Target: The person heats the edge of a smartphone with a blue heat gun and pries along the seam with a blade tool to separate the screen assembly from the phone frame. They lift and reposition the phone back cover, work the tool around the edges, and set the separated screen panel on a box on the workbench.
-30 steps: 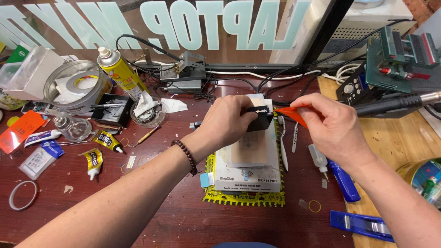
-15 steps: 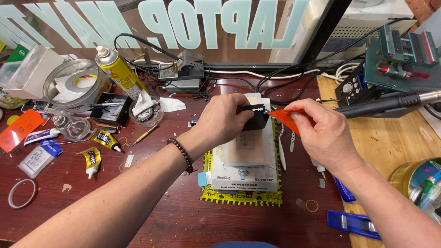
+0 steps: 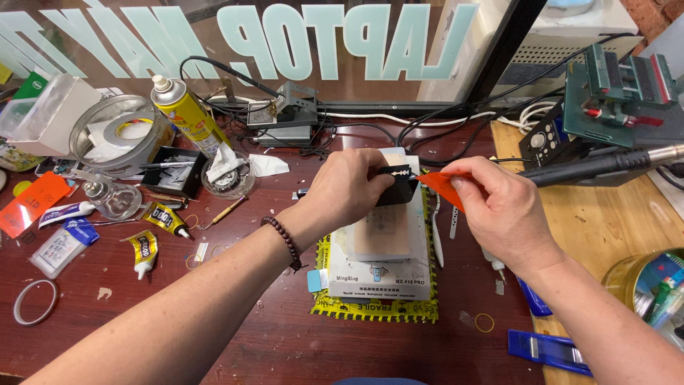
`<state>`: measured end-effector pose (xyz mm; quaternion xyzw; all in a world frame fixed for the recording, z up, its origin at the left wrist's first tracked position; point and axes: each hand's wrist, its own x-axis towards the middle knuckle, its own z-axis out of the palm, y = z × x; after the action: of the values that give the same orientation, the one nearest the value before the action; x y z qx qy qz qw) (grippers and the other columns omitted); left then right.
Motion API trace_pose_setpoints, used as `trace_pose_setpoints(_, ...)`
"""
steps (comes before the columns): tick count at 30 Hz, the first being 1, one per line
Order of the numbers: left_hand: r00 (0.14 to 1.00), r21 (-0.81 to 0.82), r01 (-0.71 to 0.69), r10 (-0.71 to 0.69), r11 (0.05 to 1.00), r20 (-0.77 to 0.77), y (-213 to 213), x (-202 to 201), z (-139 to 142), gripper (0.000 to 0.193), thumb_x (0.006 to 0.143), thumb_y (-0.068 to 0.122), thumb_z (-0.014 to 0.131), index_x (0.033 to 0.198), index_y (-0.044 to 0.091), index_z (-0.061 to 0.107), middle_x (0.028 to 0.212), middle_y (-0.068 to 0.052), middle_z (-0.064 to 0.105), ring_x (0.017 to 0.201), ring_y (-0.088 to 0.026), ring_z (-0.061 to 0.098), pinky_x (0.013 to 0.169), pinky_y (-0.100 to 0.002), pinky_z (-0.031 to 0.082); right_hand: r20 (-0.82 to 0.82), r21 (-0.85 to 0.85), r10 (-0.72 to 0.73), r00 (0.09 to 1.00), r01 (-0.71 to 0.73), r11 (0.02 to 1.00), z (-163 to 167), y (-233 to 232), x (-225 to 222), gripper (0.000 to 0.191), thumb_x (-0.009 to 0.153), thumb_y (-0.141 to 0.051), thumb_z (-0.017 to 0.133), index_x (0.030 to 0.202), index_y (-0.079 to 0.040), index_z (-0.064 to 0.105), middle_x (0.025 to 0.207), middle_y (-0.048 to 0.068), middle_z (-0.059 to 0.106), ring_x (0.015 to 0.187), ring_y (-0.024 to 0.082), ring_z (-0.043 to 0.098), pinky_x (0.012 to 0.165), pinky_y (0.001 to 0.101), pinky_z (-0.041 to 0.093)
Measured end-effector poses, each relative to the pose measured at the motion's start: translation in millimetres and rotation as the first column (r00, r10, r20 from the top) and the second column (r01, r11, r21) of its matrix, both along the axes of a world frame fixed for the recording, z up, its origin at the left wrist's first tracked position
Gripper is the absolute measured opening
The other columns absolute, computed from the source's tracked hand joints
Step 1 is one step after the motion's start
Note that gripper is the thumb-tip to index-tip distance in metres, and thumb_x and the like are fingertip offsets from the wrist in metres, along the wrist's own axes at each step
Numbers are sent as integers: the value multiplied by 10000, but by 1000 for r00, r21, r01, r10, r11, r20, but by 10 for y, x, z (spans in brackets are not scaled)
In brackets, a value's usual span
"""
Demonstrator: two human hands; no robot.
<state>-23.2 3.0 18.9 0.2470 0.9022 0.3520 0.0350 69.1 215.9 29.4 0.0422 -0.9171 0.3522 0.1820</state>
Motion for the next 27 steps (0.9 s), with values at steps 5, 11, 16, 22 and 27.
trace_pose_setpoints(5, 1000, 1, 5, -5, 1000, 1, 8, 0, -3, 245, 848, 244, 722, 972, 38, 765, 833, -197, 750, 803, -356, 742, 756, -430, 587, 2, 23, -14, 1000, 14, 1000, 21, 10, -6, 134, 988, -108, 625, 1093, -93, 707, 820, 100, 720, 664, 188, 697, 616, 328, 533)
trace_pose_setpoints(11, 1000, 10, 5, -5, 1000, 5, -6, 2, 10, 247, 847, 243, 722, 972, 34, 761, 840, -192, 753, 812, -352, 745, 761, -426, 588, -14, 2, 1, 1000, -1, 1000, 20, -17, 12, 130, 987, -102, 624, 1091, -86, 699, 852, 101, 726, 706, 205, 715, 638, 333, 543)
trace_pose_setpoints(16, 1000, 15, 7, -7, 1000, -6, -1, -4, 14, 249, 847, 245, 727, 970, 32, 760, 848, -192, 752, 822, -351, 742, 765, -424, 587, -104, 83, 58, 993, -50, 995, 13, -17, 9, 132, 981, -69, 620, 1089, -69, 695, 937, 116, 729, 822, 261, 718, 703, 359, 553)
trace_pose_setpoints(22, 1000, 10, 6, -6, 1000, 4, -9, -18, 9, 236, 850, 237, 720, 967, 36, 762, 835, -186, 752, 808, -349, 742, 758, -427, 584, -24, 19, -21, 999, 22, 1000, -150, 52, 4, 170, 962, -62, 627, 1120, -61, 691, 967, 108, 747, 851, 232, 729, 733, 343, 564)
trace_pose_setpoints(27, 999, 22, 35, -34, 999, -42, -17, -65, 8, 225, 857, 228, 721, 946, 26, 765, 828, -199, 742, 817, -363, 730, 744, -439, 575, 374, -156, -307, 875, 385, 910, -608, 270, -246, 452, 843, -6, 705, 1283, -62, 619, 1130, 142, 681, 924, 200, 687, 752, 332, 542)
